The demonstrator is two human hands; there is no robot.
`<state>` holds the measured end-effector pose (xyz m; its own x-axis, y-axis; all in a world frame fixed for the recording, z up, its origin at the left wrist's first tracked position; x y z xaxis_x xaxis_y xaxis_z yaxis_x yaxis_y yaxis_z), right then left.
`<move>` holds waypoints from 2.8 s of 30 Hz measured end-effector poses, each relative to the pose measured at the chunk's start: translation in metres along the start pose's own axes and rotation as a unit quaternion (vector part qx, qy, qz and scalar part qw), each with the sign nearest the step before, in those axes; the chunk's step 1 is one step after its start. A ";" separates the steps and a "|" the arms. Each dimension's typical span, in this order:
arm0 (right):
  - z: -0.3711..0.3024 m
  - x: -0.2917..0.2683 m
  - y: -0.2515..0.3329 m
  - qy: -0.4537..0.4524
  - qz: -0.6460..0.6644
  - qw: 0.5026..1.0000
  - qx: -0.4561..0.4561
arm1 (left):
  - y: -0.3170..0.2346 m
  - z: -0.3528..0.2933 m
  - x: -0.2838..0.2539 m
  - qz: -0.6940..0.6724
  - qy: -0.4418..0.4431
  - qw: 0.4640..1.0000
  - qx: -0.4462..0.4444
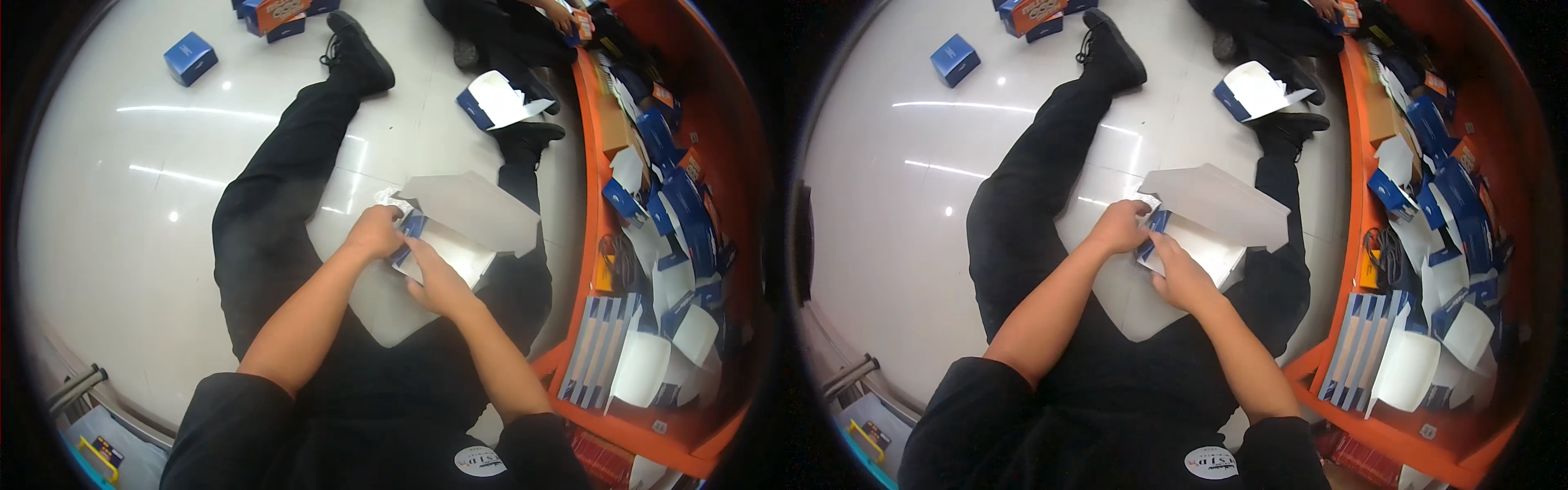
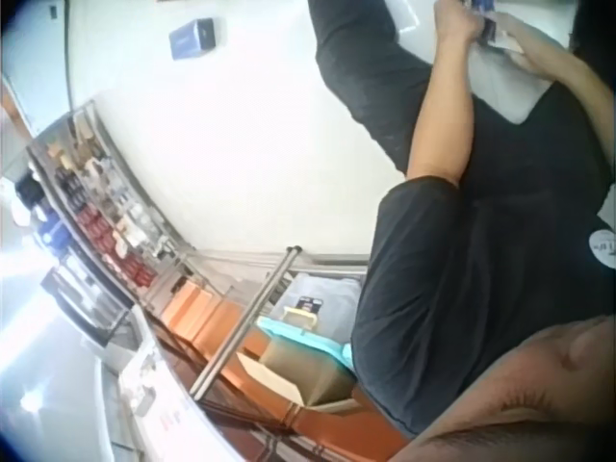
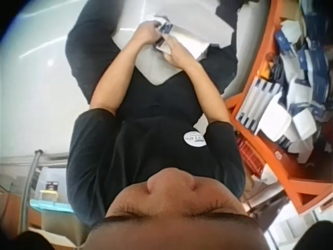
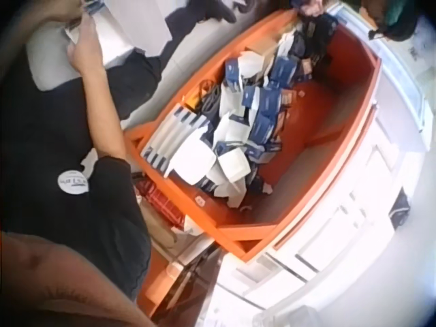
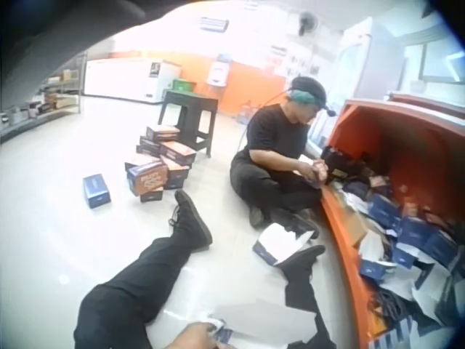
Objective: The person sits on the floor and assembles cardboard takeout boxes by folding flat paperboard templates and tucking the tabs into place by hand.
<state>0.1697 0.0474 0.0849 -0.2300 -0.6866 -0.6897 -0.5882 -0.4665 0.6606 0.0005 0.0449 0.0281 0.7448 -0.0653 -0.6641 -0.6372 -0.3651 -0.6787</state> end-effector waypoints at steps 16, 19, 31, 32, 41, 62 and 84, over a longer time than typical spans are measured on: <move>0.044 -0.009 -0.011 -0.395 0.228 0.877 0.152 | -0.002 0.008 0.007 -0.093 0.047 0.995 0.006; 0.045 -0.013 0.000 -0.337 0.151 0.914 0.168 | -0.001 0.006 0.014 -0.115 0.015 0.993 -0.004; 0.057 0.007 -0.036 -0.237 0.284 0.916 0.153 | -0.004 0.004 0.009 -0.098 0.024 0.995 0.021; 0.051 0.011 -0.039 -0.254 0.284 0.911 0.159 | -0.007 0.001 0.007 -0.093 0.033 0.994 0.036; -0.062 -0.017 -0.010 -0.401 0.232 0.832 0.306 | 0.009 -0.028 -0.037 0.019 -0.038 0.995 -0.090; 0.014 0.036 -0.069 -0.341 0.352 0.839 0.236 | -0.067 -0.027 0.020 0.129 -0.076 0.987 0.052; 0.016 0.043 -0.057 -0.374 0.418 0.806 0.190 | -0.049 -0.024 0.025 0.241 -0.031 0.962 0.125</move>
<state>0.1807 0.0535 0.0125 -0.9883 -0.0778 -0.1309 -0.1480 0.2866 0.9466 0.0552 0.0390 0.0518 0.3418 -0.1135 -0.9329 -0.9393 -0.0712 -0.3355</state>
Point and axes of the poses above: each hand's wrist, its own z-axis towards the middle knuckle, its own x-axis out of the palm, y = z × x, the point moved 3 cm from there along z, towards the middle knuckle, and after that the axes turned 12 degrees about z, right-handed, at the moved point
